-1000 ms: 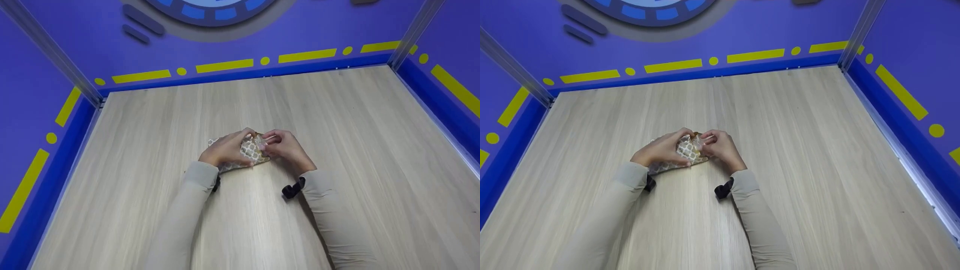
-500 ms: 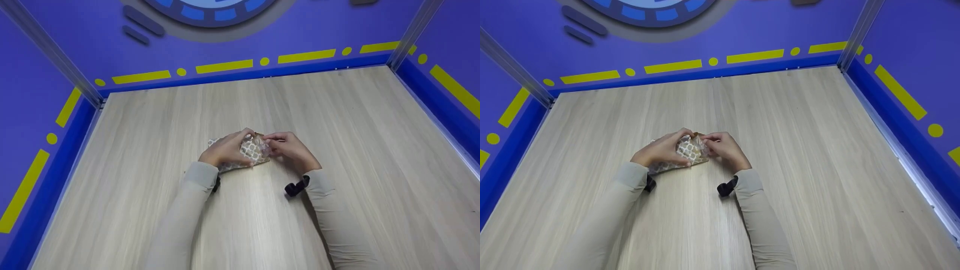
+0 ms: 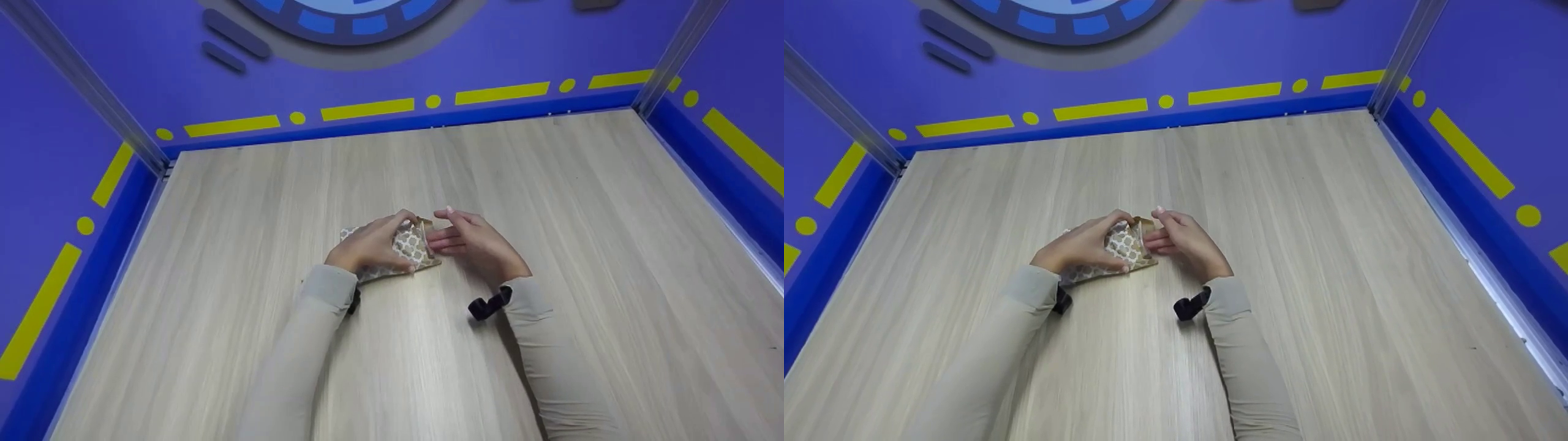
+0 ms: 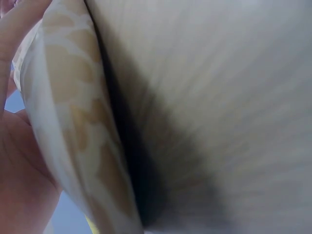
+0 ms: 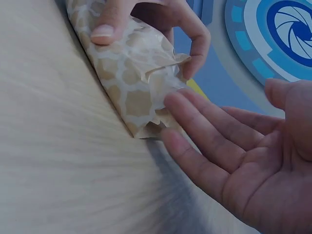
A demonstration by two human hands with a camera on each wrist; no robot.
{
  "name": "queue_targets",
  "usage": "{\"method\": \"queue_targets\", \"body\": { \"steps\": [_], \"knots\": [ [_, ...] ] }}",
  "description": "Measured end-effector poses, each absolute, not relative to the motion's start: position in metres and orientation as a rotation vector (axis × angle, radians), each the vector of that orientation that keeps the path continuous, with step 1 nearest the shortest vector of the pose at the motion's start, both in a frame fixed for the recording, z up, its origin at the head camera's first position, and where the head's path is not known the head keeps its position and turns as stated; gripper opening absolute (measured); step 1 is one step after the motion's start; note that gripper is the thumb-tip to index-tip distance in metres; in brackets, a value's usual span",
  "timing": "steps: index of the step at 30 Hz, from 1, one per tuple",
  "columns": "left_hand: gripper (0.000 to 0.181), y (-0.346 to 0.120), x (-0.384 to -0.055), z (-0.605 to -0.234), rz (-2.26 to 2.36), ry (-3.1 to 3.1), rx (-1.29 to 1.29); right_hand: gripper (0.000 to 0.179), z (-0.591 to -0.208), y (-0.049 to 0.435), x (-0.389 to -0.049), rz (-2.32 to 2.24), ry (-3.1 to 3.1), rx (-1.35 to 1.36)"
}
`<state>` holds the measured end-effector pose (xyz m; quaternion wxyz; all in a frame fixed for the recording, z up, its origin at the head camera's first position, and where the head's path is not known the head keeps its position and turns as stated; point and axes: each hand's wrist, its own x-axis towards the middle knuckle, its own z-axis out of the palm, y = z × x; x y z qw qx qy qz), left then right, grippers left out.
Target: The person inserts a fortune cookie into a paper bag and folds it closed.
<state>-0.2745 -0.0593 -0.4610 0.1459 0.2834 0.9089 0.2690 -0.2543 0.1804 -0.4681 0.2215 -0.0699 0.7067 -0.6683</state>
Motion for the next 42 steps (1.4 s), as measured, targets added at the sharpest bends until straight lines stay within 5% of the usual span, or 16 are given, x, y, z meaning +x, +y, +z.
{"method": "queue_targets", "body": {
  "steps": [7, 42],
  "knots": [
    [0.082, -0.059, -0.274, -0.461, 0.773, 2.618, 0.813, 0.075, -0.471, 0.179, -0.251, -1.835, 1.938, -0.238],
    [0.084, -0.058, -0.273, -0.462, 0.796, 2.576, 0.832, 0.072, -0.474, 0.168, -0.250, -1.923, 1.824, -0.179]
  ]
}}
